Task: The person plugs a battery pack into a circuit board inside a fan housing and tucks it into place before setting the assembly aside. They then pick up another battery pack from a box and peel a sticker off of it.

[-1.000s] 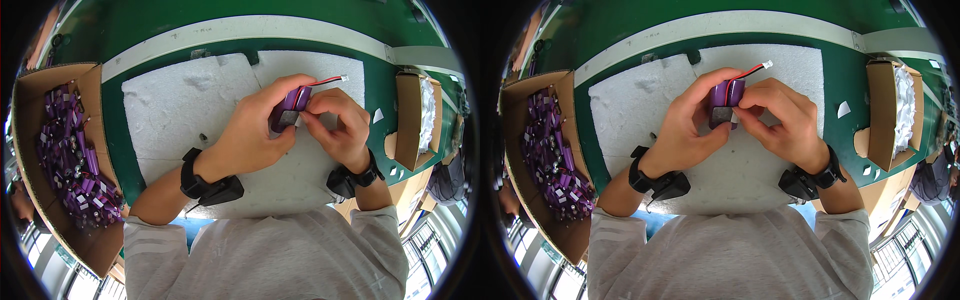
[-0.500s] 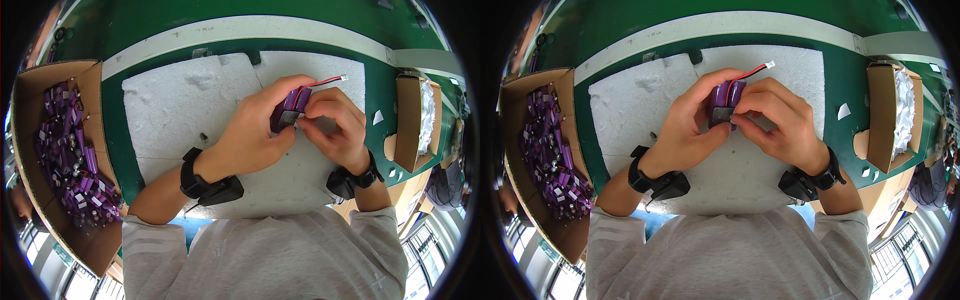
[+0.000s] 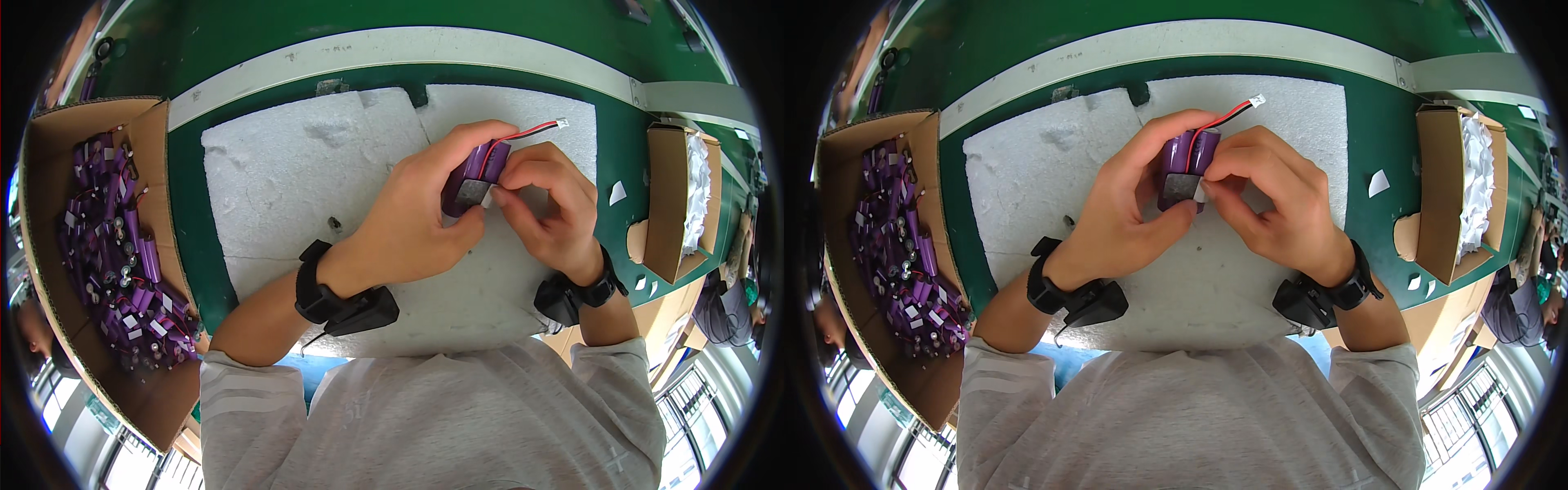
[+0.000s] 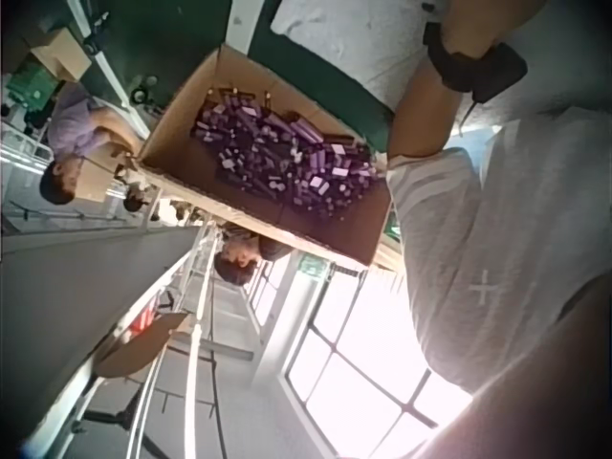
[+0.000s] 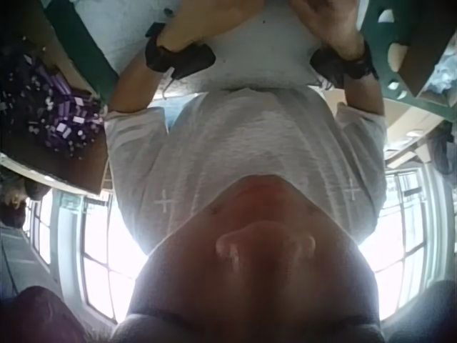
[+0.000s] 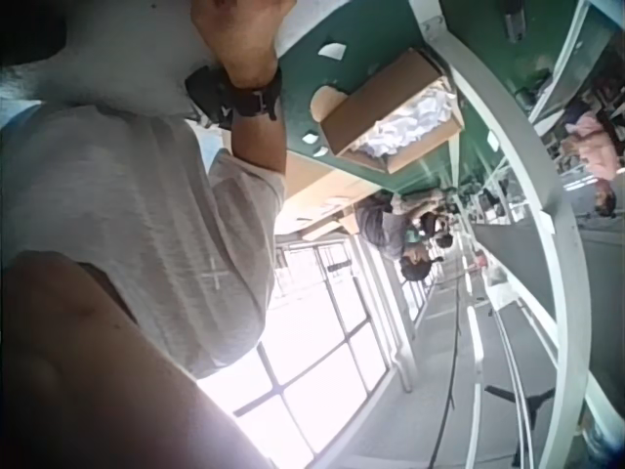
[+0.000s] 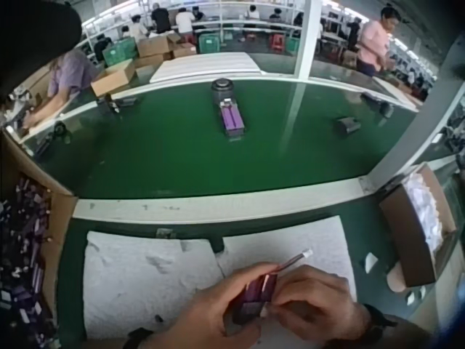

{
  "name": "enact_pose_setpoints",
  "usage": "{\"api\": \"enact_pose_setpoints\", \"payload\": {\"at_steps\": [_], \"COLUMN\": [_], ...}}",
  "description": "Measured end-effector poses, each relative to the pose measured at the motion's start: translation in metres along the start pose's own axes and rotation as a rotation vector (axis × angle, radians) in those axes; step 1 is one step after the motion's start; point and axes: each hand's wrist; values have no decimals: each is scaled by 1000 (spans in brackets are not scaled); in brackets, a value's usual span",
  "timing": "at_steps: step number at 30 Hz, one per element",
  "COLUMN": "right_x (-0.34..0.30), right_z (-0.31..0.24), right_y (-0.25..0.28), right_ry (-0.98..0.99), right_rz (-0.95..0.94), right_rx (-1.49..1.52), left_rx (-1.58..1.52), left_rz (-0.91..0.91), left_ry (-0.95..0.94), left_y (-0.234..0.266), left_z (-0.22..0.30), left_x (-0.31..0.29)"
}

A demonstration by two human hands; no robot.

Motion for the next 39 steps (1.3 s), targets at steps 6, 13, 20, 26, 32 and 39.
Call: {"api": "enact_pose_setpoints", "payload": {"at_steps": [6,13,20,26,32,39], "right_x": [-5,-3,-7,-7,-8,-8], "right_z": [2,-2,2,1,1,1], "right_y": [0,3,2,0,0,0], "right_ry": [-119,-207,-216,-219,-213,-209], "right_rz": [22,-93,-74,-53,-46,-43], "right_rx": [143,206,346,397,385,370], "left_rx": [-86,-186,-141,-130,-113,-109], "left_rz": [-58,-7,-40,-44,-46,-43], "left_ry": [104,30,49,64,84,99], "left_y": [5,6,6,6,6,6], "left_z": [2,-5,-4,-3,-1,-1], "left_x": [-1,-2,-2,-2,-2,-2]}}
Point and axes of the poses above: each hand's wrist, its own x-axis towards the middle knuckle, its own y-axis out of the back of the hand, z = x × y, and after that the axes turned 7 degrees about -z, right-handed
